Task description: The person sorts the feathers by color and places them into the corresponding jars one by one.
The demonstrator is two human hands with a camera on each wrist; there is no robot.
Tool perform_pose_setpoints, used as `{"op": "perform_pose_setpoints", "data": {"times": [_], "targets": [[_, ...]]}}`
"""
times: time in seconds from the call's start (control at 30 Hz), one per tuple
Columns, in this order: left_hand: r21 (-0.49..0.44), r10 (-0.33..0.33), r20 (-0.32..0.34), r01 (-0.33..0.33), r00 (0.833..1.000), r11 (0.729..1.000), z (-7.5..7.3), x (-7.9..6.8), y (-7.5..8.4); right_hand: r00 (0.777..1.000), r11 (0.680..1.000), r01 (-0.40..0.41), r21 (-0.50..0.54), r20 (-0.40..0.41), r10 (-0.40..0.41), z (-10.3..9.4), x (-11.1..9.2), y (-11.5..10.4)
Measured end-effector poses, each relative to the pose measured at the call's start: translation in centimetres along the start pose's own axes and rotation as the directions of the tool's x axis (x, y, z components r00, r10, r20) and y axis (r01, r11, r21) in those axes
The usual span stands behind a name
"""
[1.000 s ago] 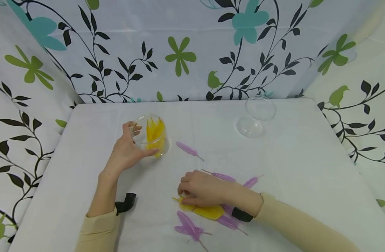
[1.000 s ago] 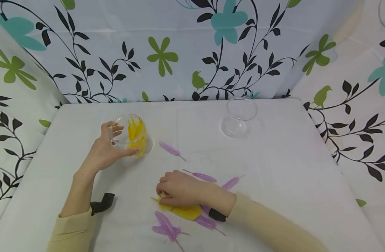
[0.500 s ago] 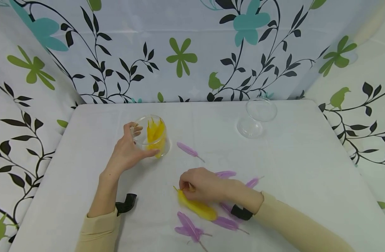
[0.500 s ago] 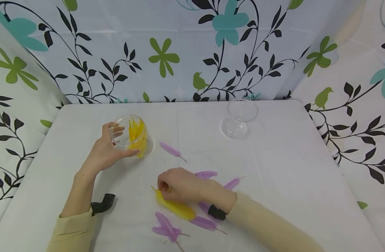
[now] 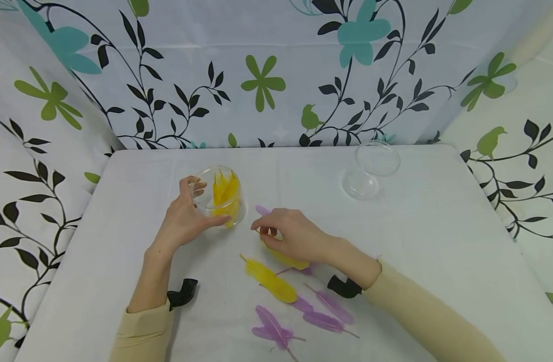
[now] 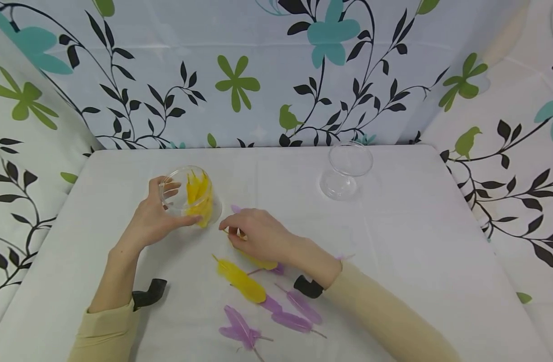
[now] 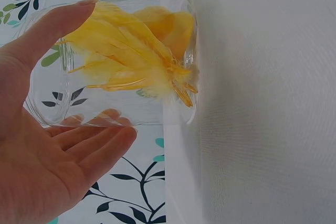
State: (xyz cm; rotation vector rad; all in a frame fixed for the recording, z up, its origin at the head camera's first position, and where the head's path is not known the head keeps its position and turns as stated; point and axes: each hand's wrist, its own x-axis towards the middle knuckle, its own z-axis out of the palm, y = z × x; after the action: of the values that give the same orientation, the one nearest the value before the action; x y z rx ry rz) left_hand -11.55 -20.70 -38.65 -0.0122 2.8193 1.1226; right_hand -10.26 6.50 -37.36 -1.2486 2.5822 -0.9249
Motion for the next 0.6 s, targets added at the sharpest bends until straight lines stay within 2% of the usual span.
{"op": "perform_pose_setpoints", "data": {"times": [0.1, 0.2, 0.33, 0.47, 0.53, 0.6], "targets": [[-0.001, 0.001, -0.001, -0.001, 1.0, 1.0, 0.0, 0.0, 0.0, 0.993, 0.999, 0.043, -0.013, -0.105, -0.044, -1.2, 0.9, -0.1], [-0.003, -0.002, 0.001, 0.002, 1.0, 1.0, 0.0, 0.0, 0.1, 0.971, 0.996, 0.085, -0.028, -0.22, -0.089, -2.8, 2.0, -0.5], [-0.005, -0.006, 0.005, 0.006, 1.0, 1.0, -0.1, 0.0, 0.1, 0.926, 0.994, 0.103, -0.042, -0.36, -0.111, -4.8, 3.8, -1.2], [-0.011, -0.005, 0.007, 0.005, 1.0, 1.0, -0.1, -0.1, 0.0, 0.865, 0.993, 0.116, -0.03, -0.488, -0.116, -6.1, 5.7, -1.7], [-0.013, -0.001, 0.007, 0.001, 1.0, 1.0, 0.0, 0.0, 0.0, 0.834, 0.992, 0.126, -0.023, -0.539, -0.118, -6.4, 6.7, -1.8], [-0.013, 0.0, 0.006, 0.0, 1.0, 1.0, 0.0, 0.0, 0.0, 0.815, 0.992, 0.127, -0.009, -0.569, -0.11, -6.5, 7.6, -1.8]]}}
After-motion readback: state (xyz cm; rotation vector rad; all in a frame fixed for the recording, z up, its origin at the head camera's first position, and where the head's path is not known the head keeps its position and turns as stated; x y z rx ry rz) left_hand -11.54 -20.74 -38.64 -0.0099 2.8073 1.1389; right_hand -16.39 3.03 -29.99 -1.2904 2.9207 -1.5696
